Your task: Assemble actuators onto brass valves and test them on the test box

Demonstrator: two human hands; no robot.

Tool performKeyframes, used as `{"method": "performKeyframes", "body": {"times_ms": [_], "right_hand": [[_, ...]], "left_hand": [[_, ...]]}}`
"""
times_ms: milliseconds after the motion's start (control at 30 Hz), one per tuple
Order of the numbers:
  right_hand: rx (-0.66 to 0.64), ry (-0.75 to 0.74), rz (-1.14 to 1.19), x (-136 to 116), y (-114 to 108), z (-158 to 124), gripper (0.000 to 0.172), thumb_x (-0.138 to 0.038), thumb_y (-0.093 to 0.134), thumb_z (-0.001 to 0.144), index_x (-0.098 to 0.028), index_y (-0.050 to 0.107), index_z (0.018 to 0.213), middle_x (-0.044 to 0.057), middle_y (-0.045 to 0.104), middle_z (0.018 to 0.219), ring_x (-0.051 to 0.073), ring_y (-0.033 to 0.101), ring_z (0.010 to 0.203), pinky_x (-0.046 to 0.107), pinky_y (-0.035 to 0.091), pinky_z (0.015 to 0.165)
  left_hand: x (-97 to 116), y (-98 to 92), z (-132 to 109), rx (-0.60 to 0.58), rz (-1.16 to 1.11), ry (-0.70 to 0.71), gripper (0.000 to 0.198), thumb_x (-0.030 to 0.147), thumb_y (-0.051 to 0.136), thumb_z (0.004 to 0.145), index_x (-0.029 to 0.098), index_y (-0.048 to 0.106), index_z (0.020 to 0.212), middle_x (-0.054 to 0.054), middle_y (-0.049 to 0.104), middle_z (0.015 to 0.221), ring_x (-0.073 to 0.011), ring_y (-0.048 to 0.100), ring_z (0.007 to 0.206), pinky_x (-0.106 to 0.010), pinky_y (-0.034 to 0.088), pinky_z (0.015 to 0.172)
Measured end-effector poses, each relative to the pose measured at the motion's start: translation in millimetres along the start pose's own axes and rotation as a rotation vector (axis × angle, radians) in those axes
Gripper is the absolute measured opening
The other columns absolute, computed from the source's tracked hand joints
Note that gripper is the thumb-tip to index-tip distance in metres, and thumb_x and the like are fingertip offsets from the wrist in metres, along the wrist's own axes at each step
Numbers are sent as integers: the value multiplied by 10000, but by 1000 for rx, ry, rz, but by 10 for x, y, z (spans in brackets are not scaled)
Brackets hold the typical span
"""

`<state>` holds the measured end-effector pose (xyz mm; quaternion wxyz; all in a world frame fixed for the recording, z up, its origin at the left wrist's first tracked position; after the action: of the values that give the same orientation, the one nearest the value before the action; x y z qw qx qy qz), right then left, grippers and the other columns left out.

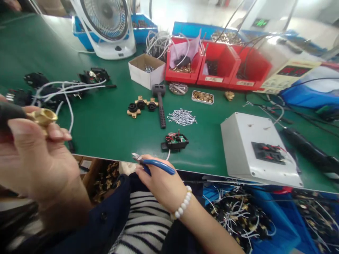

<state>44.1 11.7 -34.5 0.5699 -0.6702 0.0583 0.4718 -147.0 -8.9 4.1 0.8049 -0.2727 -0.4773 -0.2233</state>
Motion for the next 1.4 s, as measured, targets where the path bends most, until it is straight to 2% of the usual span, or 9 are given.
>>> {"method": "performKeyframes", "body": {"times_ms": [100, 267, 500, 667, 767, 867, 967, 1100, 1400], "right_hand": [[27, 108, 32, 117, 31, 75, 221, -325, 608, 948, -185, 644, 781, -8, 623, 653, 148, 587, 596, 247, 402, 568], [330, 454, 316, 488, -380, -31, 461, -549, 444, 971, -182, 580, 729, -36, 517, 516, 104, 476, 404, 244, 366, 457], [573, 610, 603, 1020, -655, -223, 393, -389, 758, 691, -164, 597, 971, -36, 609, 639, 102, 529, 511, 213, 446, 469], [631, 636, 837, 1153, -545, -307, 520, -397, 761, 700, -180, 582, 1137, 112, 690, 1109, 208, 721, 938, 361, 609, 891], [640, 617, 606, 1110, -610, -480, 609, -447, 747, 759, -169, 583, 1276, 183, 593, 1365, 315, 584, 1289, 495, 467, 1120], [652, 466, 289, 889, -689, -682, 488, -449, 740, 822, -192, 661, 1230, 159, 606, 1371, 317, 562, 1304, 528, 425, 1149], [516, 248, 635, 569, -587, -779, 460, -418, 751, 865, -293, 637, 1292, 80, 703, 1235, 224, 709, 1052, 405, 593, 964], [488, 101, 1107, 298, -368, -750, 551, -347, 799, 843, -354, 591, 1354, 43, 706, 1273, 199, 713, 1087, 336, 605, 944], [661, 226, 1111, 424, -356, -770, 324, -234, 828, 805, -307, 733, 1106, 19, 785, 1055, 182, 754, 951, 273, 627, 838]], "left_hand": [[-62, 11, -37, 210, -199, 118, 339, 379, 662, 873, 284, 624, 1196, 6, 650, 1006, -126, 550, 639, -350, 469, 587], [-127, 168, -166, -104, -147, 217, 441, 320, 771, 844, 301, 631, 1262, 0, 628, 1143, -174, 635, 982, -319, 571, 820], [-18, 503, -442, -506, -192, 357, 371, 208, 730, 878, 249, 600, 1223, -22, 632, 1134, -173, 614, 1046, -283, 536, 897], [147, 681, -543, -617, -203, 500, 333, 189, 707, 906, 220, 571, 1208, -11, 654, 1123, -139, 577, 1086, -254, 457, 1009], [170, 725, -590, -660, -258, 398, 344, 249, 750, 884, 242, 583, 1185, 0, 644, 1122, -125, 582, 1080, -218, 463, 969], [185, 792, -680, -741, -378, 170, 364, 323, 789, 851, 285, 591, 1154, 18, 631, 1118, -125, 594, 1079, -219, 465, 961], [269, 896, -820, -821, -512, -34, 345, 379, 780, 855, 304, 582, 1128, 35, 627, 1076, -117, 600, 1051, -207, 474, 938], [433, 1015, -996, -882, -628, -164, 289, 388, 704, 913, 278, 574, 1147, 9, 625, 1098, -125, 616, 1006, -213, 515, 890], [486, 1092, -1039, -1029, -563, -166, 265, 313, 463, 1019, 229, 618, 1217, -60, 601, 1356, -202, 526, 1315, -326, 442, 1118]]}}
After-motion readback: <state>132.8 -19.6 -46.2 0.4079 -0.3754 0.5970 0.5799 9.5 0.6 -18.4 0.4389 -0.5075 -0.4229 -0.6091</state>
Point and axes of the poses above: each hand's wrist, its own z-axis towards the middle knuckle, its own y-axis out of the palm, x = y × z, the point moved 2 cm from there along z, towards the middle knuckle
